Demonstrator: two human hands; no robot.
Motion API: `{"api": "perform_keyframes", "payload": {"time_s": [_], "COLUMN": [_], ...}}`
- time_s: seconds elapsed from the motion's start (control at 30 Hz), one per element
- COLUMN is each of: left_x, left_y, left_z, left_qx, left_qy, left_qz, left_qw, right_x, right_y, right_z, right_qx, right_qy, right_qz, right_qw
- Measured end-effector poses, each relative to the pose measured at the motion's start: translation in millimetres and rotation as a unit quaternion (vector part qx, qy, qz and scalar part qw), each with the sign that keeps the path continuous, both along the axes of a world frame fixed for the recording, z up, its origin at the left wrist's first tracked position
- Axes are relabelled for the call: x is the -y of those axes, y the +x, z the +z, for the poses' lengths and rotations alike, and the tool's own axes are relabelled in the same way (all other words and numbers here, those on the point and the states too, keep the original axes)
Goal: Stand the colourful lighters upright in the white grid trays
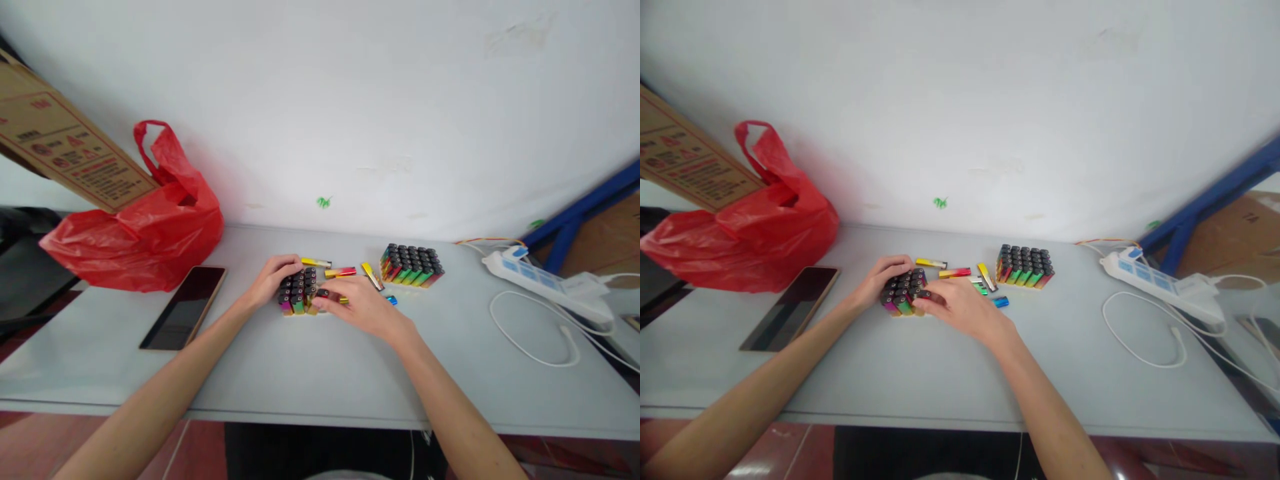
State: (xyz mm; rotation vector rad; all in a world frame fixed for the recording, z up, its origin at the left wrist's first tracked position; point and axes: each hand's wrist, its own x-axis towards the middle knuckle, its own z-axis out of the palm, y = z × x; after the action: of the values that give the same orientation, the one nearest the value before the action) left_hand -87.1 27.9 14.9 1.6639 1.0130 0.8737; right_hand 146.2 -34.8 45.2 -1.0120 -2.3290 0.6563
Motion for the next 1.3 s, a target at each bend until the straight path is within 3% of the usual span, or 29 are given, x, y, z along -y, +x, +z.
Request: {"api": "perform_keyframes", "payload": {"time_s": [0.2,0.4,0.57,0.67,0.8,0.9,1.07,1.3], "left_x": [0,0,-2,-3,-3,-3,-2,0], "left_y": [0,0,-1,-2,-2,-2,-1,-3], "left_z": [-1.3,-0.1,-1.9,-4.4,-6.4,-6.6,-4.0,0.4], "left_qx": [0.003,-0.005,-0.017,-0.012,-0.013,-0.012,-0.014,-0.026], "left_qy": [-0.002,0.004,0.009,0.006,-0.003,-0.012,-0.014,0.012], "left_qz": [0.001,0.0,0.002,0.013,0.017,0.022,0.024,0.005], "left_qw": [1.0,1.0,1.0,1.0,1.0,1.0,1.0,1.0], "right_x": [-1,-1,2,3,-9,-23,-37,-35], "right_y": [-4,-2,-14,-16,3,20,30,30], "right_z": [-3.4,-5.1,-6.4,-3.9,-6.4,-19.5,-37.7,-34.4], "right_qx": [0.034,0.083,0.143,0.128,0.051,0.051,0.117,0.103], "right_qy": [0.016,0.051,0.054,0.026,0.051,0.085,0.045,0.032], "right_qz": [0.061,0.059,-0.052,-0.07,-0.139,-0.195,-0.163,-0.165], "right_qw": [0.997,0.994,0.987,0.989,0.988,0.976,0.979,0.98]}}
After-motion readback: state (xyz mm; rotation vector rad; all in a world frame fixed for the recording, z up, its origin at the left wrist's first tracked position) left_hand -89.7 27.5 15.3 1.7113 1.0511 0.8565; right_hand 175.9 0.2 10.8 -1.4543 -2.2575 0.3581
